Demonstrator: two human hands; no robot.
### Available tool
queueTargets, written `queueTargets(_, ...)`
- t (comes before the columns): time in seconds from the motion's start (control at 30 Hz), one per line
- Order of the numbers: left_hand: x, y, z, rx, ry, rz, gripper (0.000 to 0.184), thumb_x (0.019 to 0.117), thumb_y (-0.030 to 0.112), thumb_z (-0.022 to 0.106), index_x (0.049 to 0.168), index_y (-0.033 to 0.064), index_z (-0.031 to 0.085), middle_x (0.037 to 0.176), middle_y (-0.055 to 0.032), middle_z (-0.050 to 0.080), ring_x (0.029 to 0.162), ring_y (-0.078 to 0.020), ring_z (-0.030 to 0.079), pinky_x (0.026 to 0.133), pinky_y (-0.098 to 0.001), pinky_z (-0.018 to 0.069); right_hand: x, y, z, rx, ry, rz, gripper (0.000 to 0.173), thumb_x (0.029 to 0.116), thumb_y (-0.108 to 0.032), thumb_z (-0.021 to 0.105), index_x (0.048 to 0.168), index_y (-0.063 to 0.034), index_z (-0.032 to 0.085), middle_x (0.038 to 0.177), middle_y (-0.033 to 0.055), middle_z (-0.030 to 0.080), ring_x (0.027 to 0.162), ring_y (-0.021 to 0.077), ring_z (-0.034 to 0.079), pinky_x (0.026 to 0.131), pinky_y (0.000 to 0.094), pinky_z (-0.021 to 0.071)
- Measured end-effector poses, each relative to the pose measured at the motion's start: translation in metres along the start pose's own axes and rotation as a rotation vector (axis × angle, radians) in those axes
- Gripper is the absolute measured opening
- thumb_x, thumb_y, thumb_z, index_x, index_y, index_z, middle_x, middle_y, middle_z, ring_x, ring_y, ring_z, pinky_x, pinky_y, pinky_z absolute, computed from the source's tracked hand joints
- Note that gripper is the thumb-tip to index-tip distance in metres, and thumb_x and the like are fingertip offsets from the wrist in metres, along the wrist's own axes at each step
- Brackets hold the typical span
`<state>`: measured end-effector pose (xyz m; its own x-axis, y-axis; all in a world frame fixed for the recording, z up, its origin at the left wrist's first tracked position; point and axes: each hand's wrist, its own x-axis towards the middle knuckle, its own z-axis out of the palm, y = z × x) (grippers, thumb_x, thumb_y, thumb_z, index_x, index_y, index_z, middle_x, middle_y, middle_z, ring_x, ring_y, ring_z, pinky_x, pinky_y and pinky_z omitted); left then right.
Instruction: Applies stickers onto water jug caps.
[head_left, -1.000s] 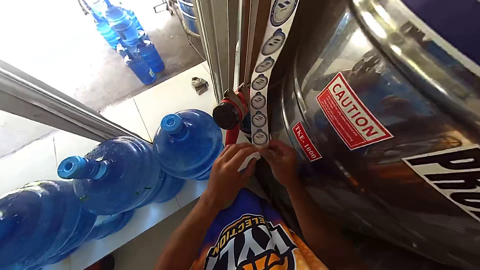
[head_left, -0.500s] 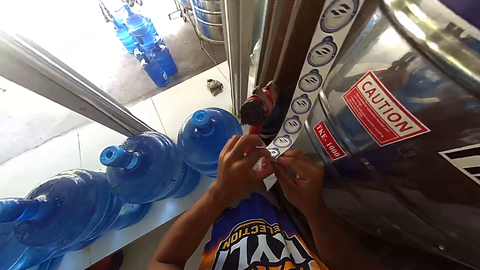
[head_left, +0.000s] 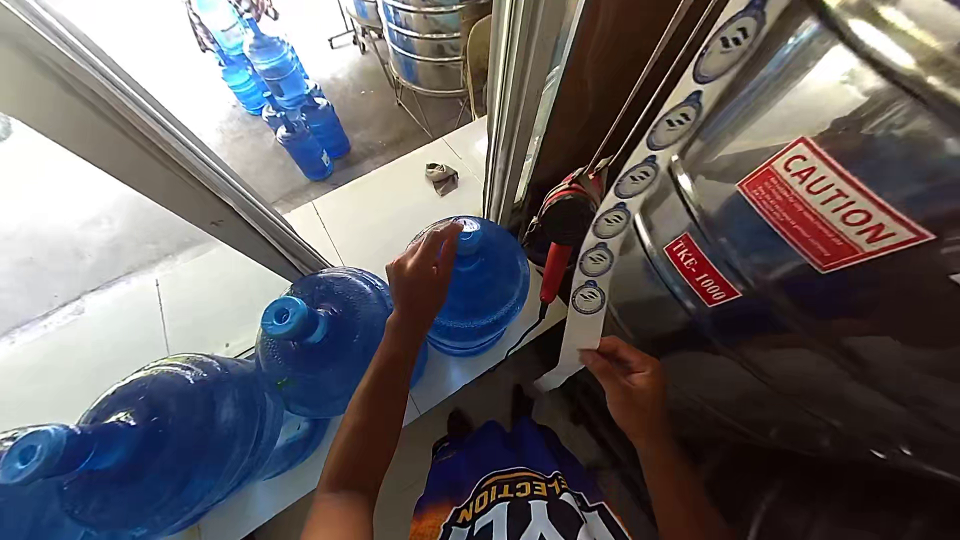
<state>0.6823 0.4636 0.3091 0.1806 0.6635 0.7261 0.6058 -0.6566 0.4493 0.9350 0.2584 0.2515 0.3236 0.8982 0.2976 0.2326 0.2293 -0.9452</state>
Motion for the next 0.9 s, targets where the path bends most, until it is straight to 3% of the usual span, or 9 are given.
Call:
queueTargets(0.2,0.001,-0.004,0.0,0.016,-0.038,0.019,0.021,0.1043,0.019,0.059,0.114,0.0125,0.076,0.103,-0.0045,0.077,0.061,-0.0109,0.062,0.053,-0.0298,0.0489,-0.017,-0.004,-0.004,0.044,0.071,0.043,0.008,0.0931,-0.012,0.066,0.094,-0.0068,0.072,0.088,-0.0021,0.072,0.081,0.0074,0.069,0.077,0.0261,0.0605)
queueTargets(0.3,0.002,-0.004,-0.007,0.022,-0.093,0.009,0.023,0.1035,0.022,0.056,0.113,0.016,0.076,0.135,-0.0025,0.068,0.089,-0.013,0.073,0.071,-0.0336,0.0593,-0.013,-0.006,-0.007,0.136,0.052,0.063,0.022,0.0953,-0.02,0.068,0.111,-0.0037,0.067,0.094,-0.0013,0.072,0.086,0.0087,0.069,0.08,0.027,0.0604)
queueTargets(0.37,-0.002,0.008,-0.012,-0.049,-0.075,0.022,0.024,0.0993,0.021,0.059,0.113,0.0133,0.077,0.142,-0.0081,0.063,0.108,-0.021,0.069,0.087,-0.0424,0.0561,-0.006,-0.009,-0.012,0.198,0.045,0.089,0.035,0.0991,-0.019,0.064,0.128,0.0007,0.058,0.101,0.0,0.071,0.092,0.0091,0.07,0.085,0.0276,0.0608)
queueTargets(0.4,-0.006,0.023,-0.013,-0.109,-0.058,0.046,0.022,0.0973,0.019,0.062,0.11,0.01,0.076,0.137,-0.0115,0.064,0.11,-0.0229,0.068,0.089,-0.0424,0.0566,-0.001,-0.008,-0.014,0.21,0.048,0.083,0.035,0.1005,-0.016,0.063,0.131,0.0009,0.055,0.099,-0.0003,0.071,0.091,0.0086,0.07,0.085,0.0277,0.0607)
queueTargets(0.47,-0.017,0.068,-0.013,-0.255,-0.102,0.113,0.017,0.0933,0.014,0.068,0.105,0.0041,0.075,0.122,-0.013,0.07,0.108,-0.0225,0.069,0.089,-0.0399,0.0603,0.008,-0.006,-0.018,0.211,0.063,0.026,0.027,0.0988,-0.011,0.064,0.123,0.0013,0.062,0.094,0.0006,0.07,0.084,0.0093,0.069,0.08,0.028,0.0608)
queueTargets(0.53,-0.032,0.114,-0.004,-0.345,-0.192,0.2,0.015,0.0894,0.014,0.073,0.102,0.0071,0.078,0.113,-0.0081,0.075,0.105,-0.0194,0.07,0.09,-0.0387,0.0594,0.015,-0.005,-0.023,0.191,0.046,-0.073,0.018,0.0961,-0.008,0.068,0.112,-0.0009,0.069,0.095,0.0011,0.073,0.084,0.0092,0.07,0.079,0.0284,0.0619)
queueTargets(0.6,-0.045,0.147,0.008,-0.343,-0.243,0.276,0.016,0.0918,0.015,0.073,0.106,0.0115,0.079,0.114,-0.0047,0.075,0.1,-0.0164,0.07,0.085,-0.0351,0.058,0.021,-0.012,-0.028,0.174,0.001,-0.166,0.013,0.0956,-0.012,0.071,0.106,-0.0047,0.073,0.096,-0.0007,0.072,0.085,0.0072,0.069,0.079,0.0272,0.0615)
queueTargets(0.73,-0.054,0.17,0.014,-0.273,-0.185,0.3,0.016,0.0933,0.015,0.073,0.108,0.0109,0.079,0.112,-0.006,0.076,0.094,-0.0159,0.07,0.079,-0.0318,0.0566,0.029,-0.028,-0.037,0.134,-0.112,-0.329,0.011,0.0968,-0.018,0.071,0.104,-0.0094,0.074,0.1,-0.0004,0.072,0.094,0.008,0.068,0.084,0.0277,0.0601)
queueTargets(0.9,-0.06,0.183,-0.003,-0.12,-0.063,0.277,0.013,0.0876,0.013,0.079,0.099,0.0091,0.08,0.103,-0.0068,0.076,0.088,-0.0154,0.069,0.075,-0.0292,0.0548,0.032,-0.038,-0.035,0.136,-0.217,-0.442,0.013,0.0963,-0.015,0.07,0.105,-0.0059,0.073,0.102,0.0033,0.071,0.097,0.0088,0.068,0.084,0.0253,0.0599)
